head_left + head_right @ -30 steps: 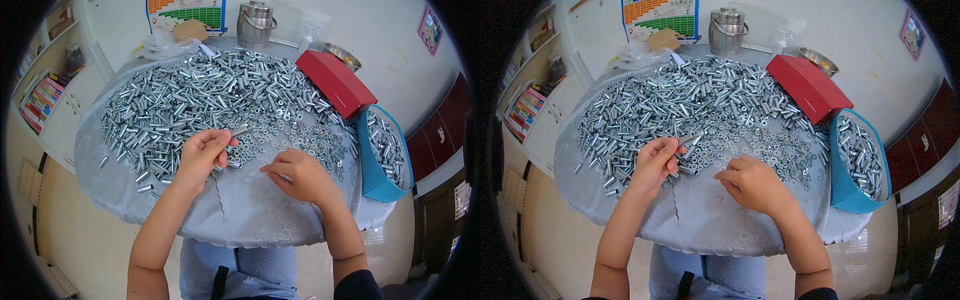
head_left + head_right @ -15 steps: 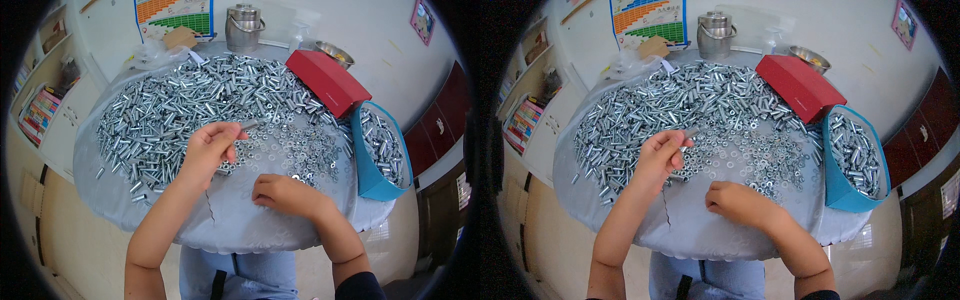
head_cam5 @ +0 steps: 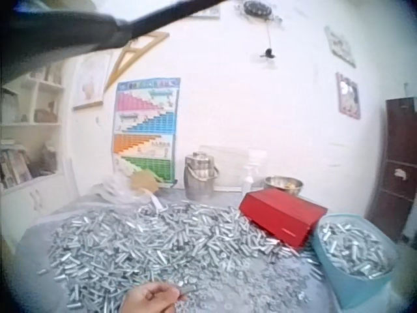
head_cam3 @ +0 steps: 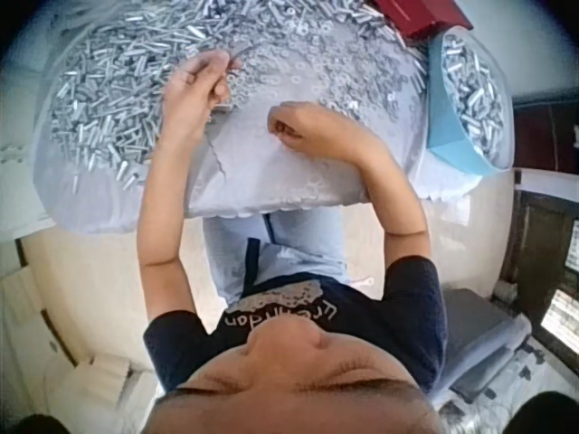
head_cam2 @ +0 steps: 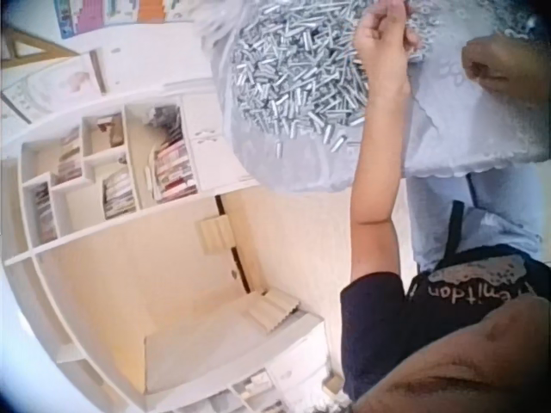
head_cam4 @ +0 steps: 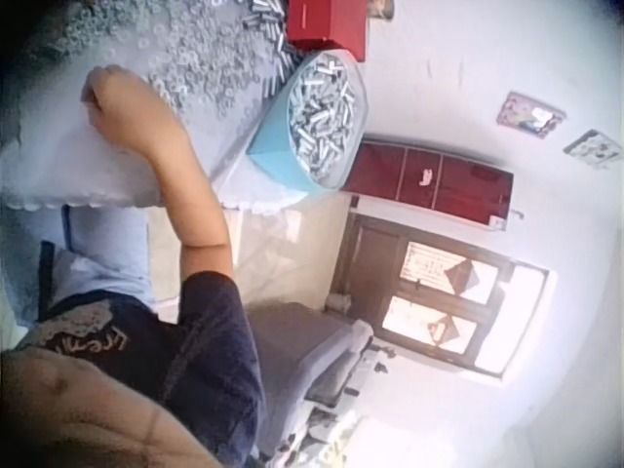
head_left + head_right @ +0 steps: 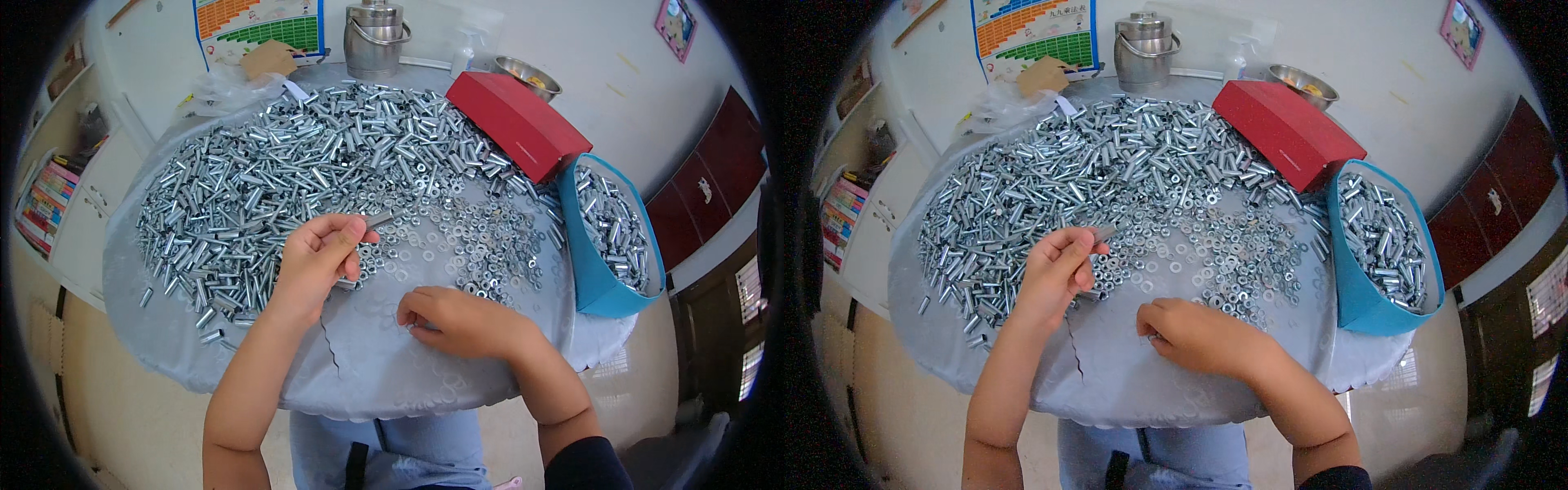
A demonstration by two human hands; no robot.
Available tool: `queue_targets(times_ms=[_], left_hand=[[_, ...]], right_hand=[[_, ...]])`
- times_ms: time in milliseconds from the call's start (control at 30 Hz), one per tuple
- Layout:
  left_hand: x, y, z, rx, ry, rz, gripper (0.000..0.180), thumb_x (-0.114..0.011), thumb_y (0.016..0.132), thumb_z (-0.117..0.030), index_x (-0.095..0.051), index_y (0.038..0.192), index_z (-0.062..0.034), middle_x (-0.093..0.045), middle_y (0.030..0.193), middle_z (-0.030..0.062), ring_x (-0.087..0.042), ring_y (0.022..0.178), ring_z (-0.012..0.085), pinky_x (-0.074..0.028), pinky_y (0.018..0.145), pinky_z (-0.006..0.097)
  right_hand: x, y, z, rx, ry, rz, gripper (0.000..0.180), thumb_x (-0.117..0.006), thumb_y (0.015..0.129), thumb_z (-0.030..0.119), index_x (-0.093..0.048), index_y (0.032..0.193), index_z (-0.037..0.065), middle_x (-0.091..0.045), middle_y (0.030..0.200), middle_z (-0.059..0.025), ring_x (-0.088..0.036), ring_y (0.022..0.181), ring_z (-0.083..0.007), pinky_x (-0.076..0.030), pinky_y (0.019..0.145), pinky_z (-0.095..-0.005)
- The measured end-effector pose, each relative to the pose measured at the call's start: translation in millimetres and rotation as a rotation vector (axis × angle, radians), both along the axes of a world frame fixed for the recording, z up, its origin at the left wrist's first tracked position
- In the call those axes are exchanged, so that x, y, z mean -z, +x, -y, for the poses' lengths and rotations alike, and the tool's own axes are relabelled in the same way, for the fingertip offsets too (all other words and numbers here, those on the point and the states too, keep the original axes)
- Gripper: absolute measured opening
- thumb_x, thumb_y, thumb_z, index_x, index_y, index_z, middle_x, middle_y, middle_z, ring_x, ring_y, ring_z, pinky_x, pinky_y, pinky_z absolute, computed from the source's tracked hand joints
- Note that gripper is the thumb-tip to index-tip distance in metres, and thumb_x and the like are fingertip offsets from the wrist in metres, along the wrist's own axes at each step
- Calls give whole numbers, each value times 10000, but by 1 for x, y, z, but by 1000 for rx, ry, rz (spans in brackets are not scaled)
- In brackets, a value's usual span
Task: The person sits at a table covered with a large pile of metal bolts and washers. They repeatedly pick up a bolt and a washer, thread the washer onto the bolt, and place the assembled unit into a blue container. The process is continuous and repetitive throughout the clip.
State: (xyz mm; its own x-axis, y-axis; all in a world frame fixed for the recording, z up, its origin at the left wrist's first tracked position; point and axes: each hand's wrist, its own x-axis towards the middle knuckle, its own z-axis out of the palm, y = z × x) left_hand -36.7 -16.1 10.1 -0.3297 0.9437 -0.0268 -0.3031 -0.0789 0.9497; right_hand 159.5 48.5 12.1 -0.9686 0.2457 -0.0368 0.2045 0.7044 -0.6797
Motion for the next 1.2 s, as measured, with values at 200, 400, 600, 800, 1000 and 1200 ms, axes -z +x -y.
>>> queue_targets(times_ms=[200,400,600,800,1000,1200], left_hand=[[2,-3,0,43,11,15,186,-558,880,-180,-567,951,-8,-618,851,105,-454,492,37,-382,463,194],[1,-5,1,126,-93,-111,196,-577,870,-193,-593,918,-3,-629,819,76,-485,496,44,-392,453,182],[4,-5,0,208,-122,-105,197,-591,858,-176,-596,914,12,-630,802,83,-479,486,49,-400,456,185],[5,-3,2,254,-116,-84,220,-607,848,-180,-593,933,22,-635,824,100,-488,508,55,-410,484,183],[6,-3,2,289,-102,-97,232,-617,843,-195,-595,935,17,-638,825,93,-497,522,58,-407,492,175],[6,-5,4,351,-100,-62,249,-628,836,-213,-595,928,16,-637,813,87,-492,511,58,-402,486,171]], right_hand=[[-1,-3,2,-14,-58,27,177,-523,758,12,-513,934,3,-549,879,-115,-573,793,-248,-461,696,-321],[-19,4,-9,131,-46,-226,139,-576,753,20,-566,891,8,-583,843,-97,-575,740,-192,-443,649,-300],[-19,5,-20,443,-525,-597,150,-643,796,35,-590,930,-9,-595,879,-27,-553,790,-82,-454,703,-217],[-16,4,-22,422,-694,-558,163,-632,803,25,-588,954,-18,-598,900,-35,-568,822,-87,-462,711,-205],[-11,1,-20,409,-719,-531,165,-629,803,24,-589,957,-20,-605,905,-34,-570,824,-86,-463,702,-213],[-12,4,-24,349,-903,-436,181,-645,794,73,-598,959,17,-607,851,-17,-564,771,-78,-435,662,-212]])
